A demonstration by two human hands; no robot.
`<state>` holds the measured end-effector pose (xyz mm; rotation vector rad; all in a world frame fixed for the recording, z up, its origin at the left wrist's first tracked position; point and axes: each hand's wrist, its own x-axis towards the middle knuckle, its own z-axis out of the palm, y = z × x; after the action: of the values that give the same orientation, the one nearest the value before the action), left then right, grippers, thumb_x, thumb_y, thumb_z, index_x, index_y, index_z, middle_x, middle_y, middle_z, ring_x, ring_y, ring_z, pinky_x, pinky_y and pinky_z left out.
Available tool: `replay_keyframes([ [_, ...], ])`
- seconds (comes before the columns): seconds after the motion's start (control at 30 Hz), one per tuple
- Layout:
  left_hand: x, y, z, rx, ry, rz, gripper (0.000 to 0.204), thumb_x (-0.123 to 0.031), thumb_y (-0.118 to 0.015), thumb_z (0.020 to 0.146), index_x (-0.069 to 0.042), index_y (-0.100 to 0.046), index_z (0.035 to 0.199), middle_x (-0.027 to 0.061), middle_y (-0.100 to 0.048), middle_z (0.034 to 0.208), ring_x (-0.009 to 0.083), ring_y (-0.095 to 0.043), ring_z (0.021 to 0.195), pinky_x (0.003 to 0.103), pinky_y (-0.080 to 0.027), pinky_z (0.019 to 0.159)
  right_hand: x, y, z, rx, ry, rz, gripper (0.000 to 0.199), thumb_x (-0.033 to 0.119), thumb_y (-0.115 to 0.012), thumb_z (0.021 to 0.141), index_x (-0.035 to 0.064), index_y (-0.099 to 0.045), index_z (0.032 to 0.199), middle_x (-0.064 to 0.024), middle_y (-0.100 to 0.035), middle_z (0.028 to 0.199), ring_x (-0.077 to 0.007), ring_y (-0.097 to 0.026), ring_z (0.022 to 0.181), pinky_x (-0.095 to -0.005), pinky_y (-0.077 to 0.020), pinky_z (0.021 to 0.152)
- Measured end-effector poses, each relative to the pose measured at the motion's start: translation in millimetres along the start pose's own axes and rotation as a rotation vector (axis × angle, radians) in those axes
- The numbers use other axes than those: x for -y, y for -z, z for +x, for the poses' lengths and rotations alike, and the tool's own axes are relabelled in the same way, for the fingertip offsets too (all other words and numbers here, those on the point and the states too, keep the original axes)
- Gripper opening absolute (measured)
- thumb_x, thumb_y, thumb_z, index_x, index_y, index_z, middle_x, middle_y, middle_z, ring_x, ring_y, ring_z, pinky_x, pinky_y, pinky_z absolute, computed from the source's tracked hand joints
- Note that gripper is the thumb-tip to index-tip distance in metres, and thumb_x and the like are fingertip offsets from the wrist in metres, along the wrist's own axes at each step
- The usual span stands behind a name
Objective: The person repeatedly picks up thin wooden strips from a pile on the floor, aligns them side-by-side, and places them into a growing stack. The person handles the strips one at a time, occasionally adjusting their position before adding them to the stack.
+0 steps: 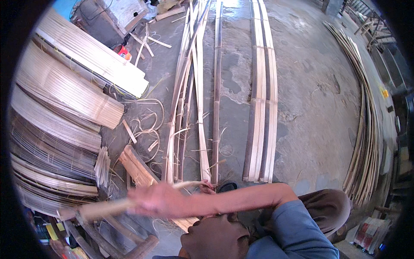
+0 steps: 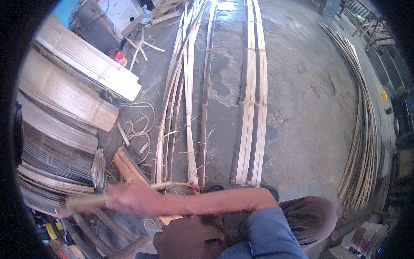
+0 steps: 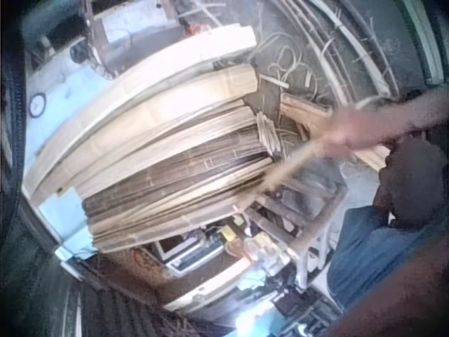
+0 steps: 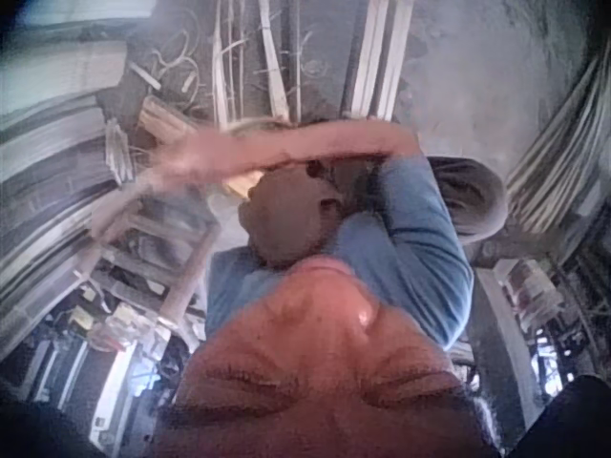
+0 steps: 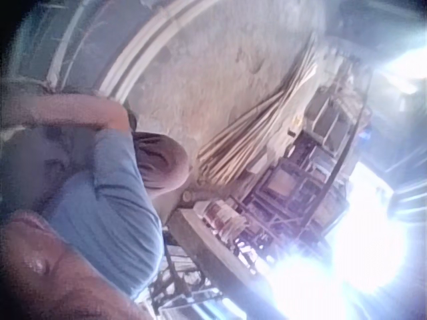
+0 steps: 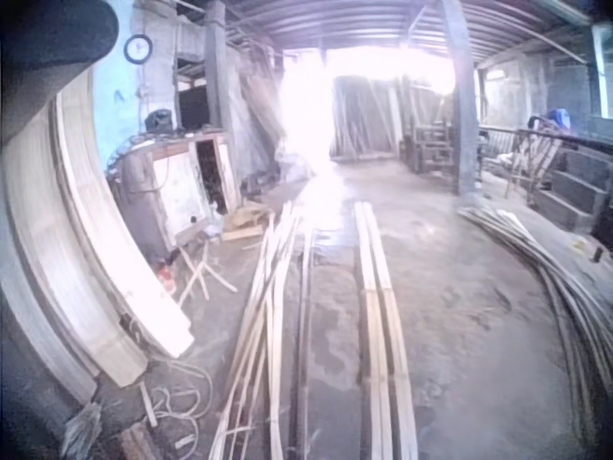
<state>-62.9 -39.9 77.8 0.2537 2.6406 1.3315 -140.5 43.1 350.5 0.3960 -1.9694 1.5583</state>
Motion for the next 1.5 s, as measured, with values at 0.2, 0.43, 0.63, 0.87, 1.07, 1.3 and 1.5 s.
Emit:
replay_keyframes([
  [0.2,-26.9,34.7,3.8,0.103,0.031,-0.041,0.057,-0.051,-0.035,0.102,-0.003,-0.065,0.093,0.0119,-0.061,0.074,0.0205,-0.060,0.072,0.038,-0.044,0.062,-71.3,74.8,68.6,-0.434,-0.356,0.148,0.041,0.038,-0.044,0.103,-0.0007,-0.055,0.099,-0.0197,-0.059,0.081,-0.0275,-0.055,0.067,-0.0410,-0.0463,0.065],
  [0.43,-35.5,86.4,-3.3,0.607,0.333,0.149,0.054,-0.050,-0.036,0.101,-0.005,-0.064,0.100,0.0207,-0.061,0.074,0.0349,-0.063,0.076,0.045,-0.046,0.070,-215.6,145.5,-10.4,-0.633,-0.817,0.689,0.040,0.049,-0.042,0.102,0.0131,-0.046,0.085,0.0040,-0.038,0.063,-0.0088,-0.039,0.053,-0.0267,-0.0359,0.047],
  [0.63,-61.8,47.5,56.7,0.408,-0.046,0.070,0.048,-0.036,-0.031,0.105,0.004,-0.053,0.117,0.0310,-0.057,0.110,0.0468,-0.055,0.103,0.048,-0.043,0.086,-238.7,87.6,-106.2,-0.433,-0.958,0.534,0.042,0.048,-0.042,0.102,0.0105,-0.055,0.091,-0.0002,-0.054,0.076,-0.0115,-0.053,0.070,-0.0276,-0.0454,0.064],
  [0.87,-88.9,6.8,91.0,0.398,0.228,-0.292,0.048,-0.042,-0.039,0.104,-0.001,-0.057,0.088,0.0071,-0.055,0.059,0.0146,-0.054,0.049,0.032,-0.046,0.048,-236.7,121.9,-96.0,-0.413,-1.075,0.751,0.074,0.069,-0.029,0.096,0.0064,-0.053,0.127,-0.0088,-0.063,0.099,-0.0162,-0.061,0.089,-0.0314,-0.0503,0.080],
  [1.07,-89.0,-5.3,45.0,0.320,0.189,-0.181,0.044,-0.039,-0.045,0.102,0.000,-0.056,0.084,0.0094,-0.055,0.058,0.0203,-0.057,0.050,0.035,-0.048,0.050,-233.8,163.4,-61.8,-0.382,-1.124,0.828,0.069,0.062,-0.026,0.100,0.0017,-0.059,0.104,0.0012,-0.048,0.067,-0.0094,-0.041,0.052,-0.0227,-0.0375,0.048],
  [1.3,-65.6,-39.3,38.2,0.247,0.399,0.066,0.084,-0.061,-0.012,0.099,-0.001,-0.066,0.075,0.0195,-0.067,0.073,0.0448,-0.063,0.084,0.054,-0.044,0.083,-193.6,119.9,-43.4,-0.274,-0.938,0.168,0.062,0.051,-0.031,0.104,0.0031,-0.061,0.078,0.0044,-0.035,0.051,-0.0096,-0.032,0.044,-0.0288,-0.0294,0.045],
  [1.5,-69.0,-45.1,31.5,0.107,0.416,-0.073,0.080,-0.059,-0.015,0.100,0.000,-0.066,0.082,0.0196,-0.066,0.075,0.0468,-0.062,0.082,0.054,-0.044,0.081,-155.7,73.8,-34.6,-0.149,-0.686,-0.137,0.062,0.046,-0.034,0.103,0.0003,-0.066,0.075,-0.0139,-0.055,0.057,-0.0284,-0.057,0.058,-0.0443,-0.0456,0.061],
])
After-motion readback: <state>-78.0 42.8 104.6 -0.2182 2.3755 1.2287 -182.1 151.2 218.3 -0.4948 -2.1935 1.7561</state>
